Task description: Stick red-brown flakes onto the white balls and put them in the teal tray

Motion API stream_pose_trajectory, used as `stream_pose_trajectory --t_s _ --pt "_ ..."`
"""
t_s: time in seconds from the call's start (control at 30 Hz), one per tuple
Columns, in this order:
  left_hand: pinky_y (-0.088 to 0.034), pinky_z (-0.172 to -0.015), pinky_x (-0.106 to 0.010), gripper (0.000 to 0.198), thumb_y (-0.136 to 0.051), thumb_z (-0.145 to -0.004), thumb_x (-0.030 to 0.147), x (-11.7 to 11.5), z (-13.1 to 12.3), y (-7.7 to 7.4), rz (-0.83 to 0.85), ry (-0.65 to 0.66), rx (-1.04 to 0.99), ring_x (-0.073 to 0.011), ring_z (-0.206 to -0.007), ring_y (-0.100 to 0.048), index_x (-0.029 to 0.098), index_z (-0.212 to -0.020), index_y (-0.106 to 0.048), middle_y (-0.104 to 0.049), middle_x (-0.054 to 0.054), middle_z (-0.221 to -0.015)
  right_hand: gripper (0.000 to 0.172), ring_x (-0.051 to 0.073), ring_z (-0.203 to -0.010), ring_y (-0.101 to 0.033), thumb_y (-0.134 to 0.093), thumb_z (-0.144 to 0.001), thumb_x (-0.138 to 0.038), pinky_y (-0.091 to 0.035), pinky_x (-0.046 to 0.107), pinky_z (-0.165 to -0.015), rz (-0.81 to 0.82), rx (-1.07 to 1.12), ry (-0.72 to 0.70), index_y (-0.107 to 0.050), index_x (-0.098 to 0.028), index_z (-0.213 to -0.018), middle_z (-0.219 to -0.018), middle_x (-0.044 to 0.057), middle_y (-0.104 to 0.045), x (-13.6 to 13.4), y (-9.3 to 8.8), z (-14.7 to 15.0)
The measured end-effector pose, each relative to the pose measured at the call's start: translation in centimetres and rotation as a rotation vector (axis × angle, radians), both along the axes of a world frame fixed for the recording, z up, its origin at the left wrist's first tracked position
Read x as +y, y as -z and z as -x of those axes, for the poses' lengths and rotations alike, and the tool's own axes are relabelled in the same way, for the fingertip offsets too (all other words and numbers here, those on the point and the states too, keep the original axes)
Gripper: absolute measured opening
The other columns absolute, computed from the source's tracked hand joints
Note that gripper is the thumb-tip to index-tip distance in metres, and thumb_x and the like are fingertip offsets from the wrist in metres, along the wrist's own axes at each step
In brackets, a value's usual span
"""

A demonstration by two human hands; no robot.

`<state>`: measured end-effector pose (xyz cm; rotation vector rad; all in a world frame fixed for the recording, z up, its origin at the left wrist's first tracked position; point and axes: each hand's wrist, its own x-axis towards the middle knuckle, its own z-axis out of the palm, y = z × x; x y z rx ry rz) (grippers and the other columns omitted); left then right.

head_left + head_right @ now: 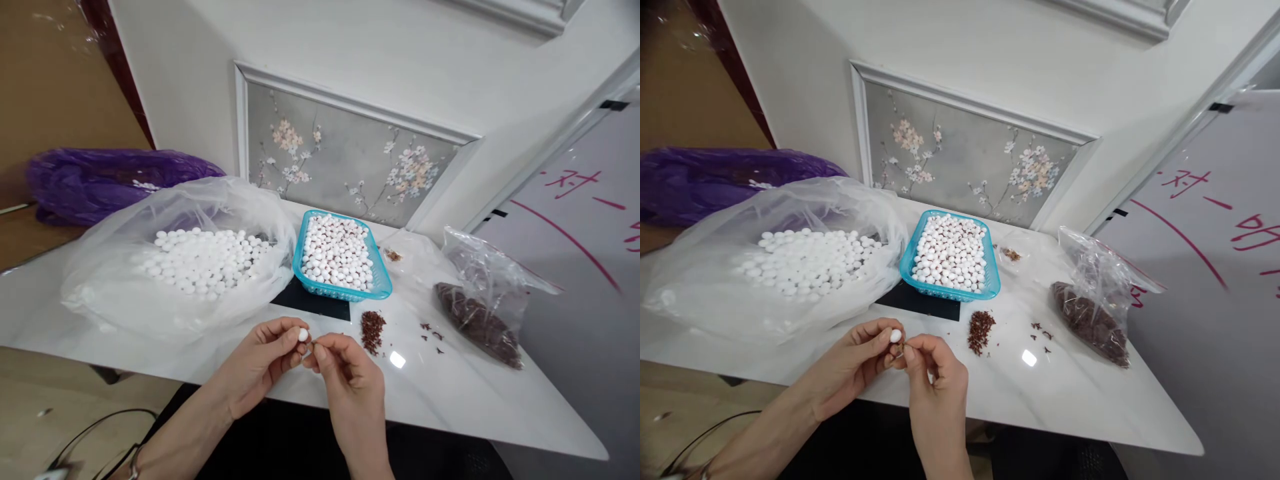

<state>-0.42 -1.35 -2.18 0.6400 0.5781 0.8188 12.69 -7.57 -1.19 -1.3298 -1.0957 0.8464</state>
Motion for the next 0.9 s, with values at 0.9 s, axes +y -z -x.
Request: stream_pose_trajectory --t_s 0.9 --pt "-0.047 -0.069 -0.018 0.01 -0.079 -0.069 0.023 -0.5 -0.2 0.2 -0.05 -0.112 0.146 -0.0092 -0.067 -0.055 0.016 -0.074 -0.073 -0.064 0.0 -0.068 0.018 0.014 -0.071 -0.053 -0.04 -0.093 -0.014 -0.046 0.026 -0.065 -0.3 -0.478 0.15 -0.049 -0.021 -0.079 -0.077 0.001 -0.051 0.7 1.3 1.4"
